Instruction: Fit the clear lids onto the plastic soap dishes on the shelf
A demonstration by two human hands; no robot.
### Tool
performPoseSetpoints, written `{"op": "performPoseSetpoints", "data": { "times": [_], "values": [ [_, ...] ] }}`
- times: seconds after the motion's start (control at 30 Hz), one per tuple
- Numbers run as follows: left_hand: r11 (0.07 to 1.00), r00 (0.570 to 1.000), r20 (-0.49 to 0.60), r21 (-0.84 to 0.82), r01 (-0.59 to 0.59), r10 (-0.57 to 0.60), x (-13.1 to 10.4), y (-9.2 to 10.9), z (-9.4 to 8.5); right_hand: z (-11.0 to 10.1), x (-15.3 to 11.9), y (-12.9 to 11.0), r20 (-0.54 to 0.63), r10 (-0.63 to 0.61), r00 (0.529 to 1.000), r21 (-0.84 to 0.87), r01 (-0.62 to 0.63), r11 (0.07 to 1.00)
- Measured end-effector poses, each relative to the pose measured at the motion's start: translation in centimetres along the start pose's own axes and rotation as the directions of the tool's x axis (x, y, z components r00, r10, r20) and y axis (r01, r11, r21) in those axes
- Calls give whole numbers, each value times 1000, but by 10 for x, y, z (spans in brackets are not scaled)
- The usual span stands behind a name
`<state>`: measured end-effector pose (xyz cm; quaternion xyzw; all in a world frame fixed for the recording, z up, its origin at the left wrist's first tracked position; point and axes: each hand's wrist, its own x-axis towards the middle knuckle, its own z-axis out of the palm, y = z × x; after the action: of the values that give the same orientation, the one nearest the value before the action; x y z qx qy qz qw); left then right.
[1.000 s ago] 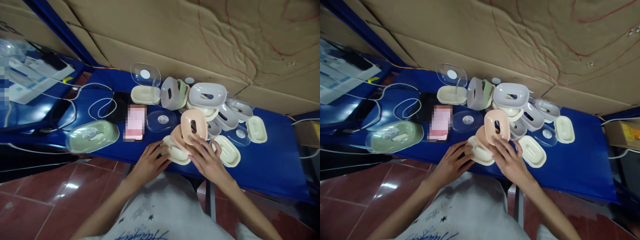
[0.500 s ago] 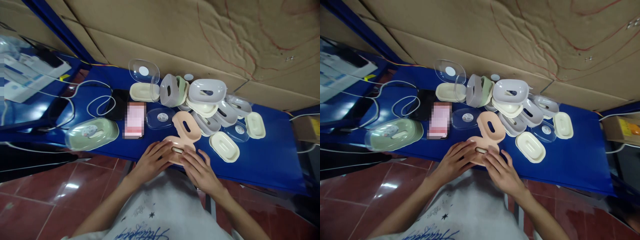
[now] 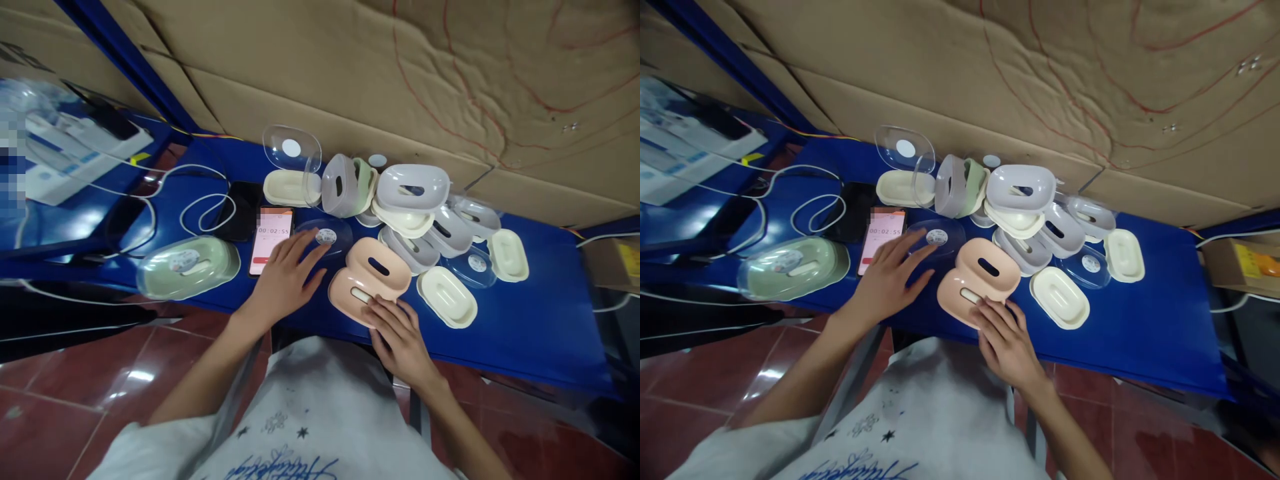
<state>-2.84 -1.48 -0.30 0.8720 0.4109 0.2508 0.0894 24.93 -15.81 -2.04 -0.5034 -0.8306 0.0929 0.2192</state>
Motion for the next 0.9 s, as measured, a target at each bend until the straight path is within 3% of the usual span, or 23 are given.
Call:
{"op": "performPoseSetpoints", "data": {
  "times": [0.1,0.2,0.33,0.47,0.67,0.8,0.9],
  "values": [
    [991,995,84,123,47,-57,17,-8,4,-1,-3,1,-16,1,1000,22,-1,1000],
    [994,991,124,107,36,-49,22,-10,4,-2,-6,1,-59,24,998,42,-21,999],
    [997,999,37,-73,39,-36,9,-2,-7,0,-2,0,-153,140,978,110,-124,986],
    [959,994,12,-262,109,-110,-11,17,-16,9,11,-3,-278,277,920,209,-223,952],
    [950,998,-43,-312,27,-43,-35,37,-3,22,22,-6,-271,389,880,358,-283,890],
    [948,989,-116,-315,48,-88,-44,37,8,21,25,-4,-223,468,855,461,-331,823],
    [949,987,-151,-314,9,-59,-49,34,14,15,31,0,-165,467,869,454,-354,818]
  ]
}}
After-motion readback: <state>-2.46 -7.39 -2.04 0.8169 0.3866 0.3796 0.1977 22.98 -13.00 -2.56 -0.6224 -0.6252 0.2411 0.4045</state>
